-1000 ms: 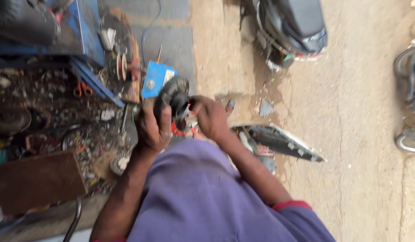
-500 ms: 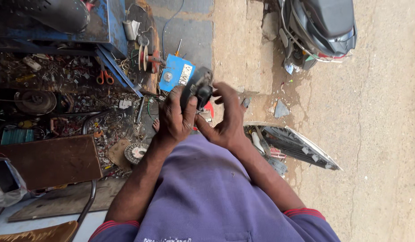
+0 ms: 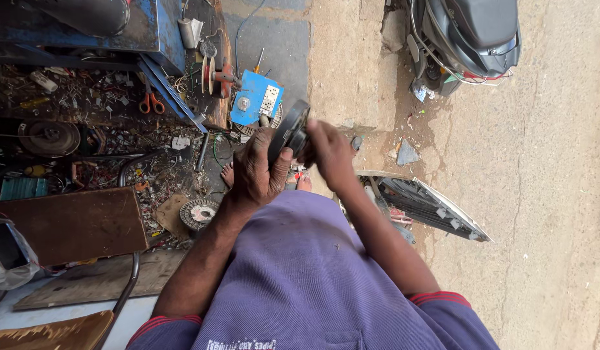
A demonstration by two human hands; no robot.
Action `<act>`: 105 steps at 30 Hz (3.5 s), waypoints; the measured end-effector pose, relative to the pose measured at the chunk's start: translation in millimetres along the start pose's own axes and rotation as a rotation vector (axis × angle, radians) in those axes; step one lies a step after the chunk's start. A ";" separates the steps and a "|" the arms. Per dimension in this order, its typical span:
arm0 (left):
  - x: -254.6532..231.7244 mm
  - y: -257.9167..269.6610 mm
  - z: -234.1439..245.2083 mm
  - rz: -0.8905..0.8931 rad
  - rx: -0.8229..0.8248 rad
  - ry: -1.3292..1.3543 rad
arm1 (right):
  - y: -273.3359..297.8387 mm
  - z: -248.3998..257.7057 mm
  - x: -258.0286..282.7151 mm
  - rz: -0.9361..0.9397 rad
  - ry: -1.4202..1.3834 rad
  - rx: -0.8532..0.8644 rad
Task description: The person sits on the floor in a cluttered workshop and handles a small cylindrical electrical component, rotating it in their hands. They then pick up a metal fan housing and a black plastic fan cage, inspecting them and placing them on the floor.
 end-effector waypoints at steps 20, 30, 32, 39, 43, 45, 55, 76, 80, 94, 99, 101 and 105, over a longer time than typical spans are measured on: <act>4.2 -3.2 8.8 -0.035 0.005 -0.094 | -14.2 -4.8 5.7 0.204 0.133 0.055; 13.4 -1.1 7.2 0.025 0.010 -0.104 | 30.2 -25.3 45.6 0.931 0.791 -0.133; 15.1 -5.3 7.5 -0.020 0.013 -0.123 | -13.7 -39.6 -7.5 0.077 -0.192 0.462; 17.4 5.0 10.2 0.003 -0.017 -0.099 | 32.2 -21.8 52.8 0.993 0.731 -0.125; 22.9 4.8 8.7 0.003 0.003 -0.053 | 13.7 -29.0 38.4 0.649 0.557 0.026; 21.7 9.8 10.6 -0.020 0.008 -0.097 | 11.8 -28.0 31.1 0.558 0.408 0.028; 35.5 20.5 6.1 0.124 -0.002 -0.026 | 33.6 -35.1 53.5 0.838 0.677 0.021; 29.2 29.6 0.6 -0.034 0.004 -0.033 | 3.8 -30.6 17.9 0.421 0.166 0.101; 43.3 37.3 -1.3 0.092 0.009 -0.114 | 34.7 -42.5 37.8 0.907 0.710 -0.069; 74.4 50.8 -6.9 0.320 0.020 0.136 | -3.5 -35.2 10.1 0.517 0.208 0.087; 60.4 54.1 -1.9 0.106 -0.013 -0.184 | -0.7 -43.5 4.8 0.448 0.259 0.076; 64.4 55.3 1.1 0.204 -0.006 -0.188 | 13.7 -42.5 19.5 0.684 0.310 0.063; 96.4 80.0 0.2 0.952 0.059 0.016 | 49.2 -48.5 26.8 1.150 0.787 -0.031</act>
Point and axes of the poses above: each hand's wrist, its own y-axis away from the middle knuckle, its own z-axis out of the back of the hand, x = y × z, the point moved 8 cm from there along -y, towards the middle knuckle, and after that the axes turned 4 degrees about x, right-handed, at the moved point
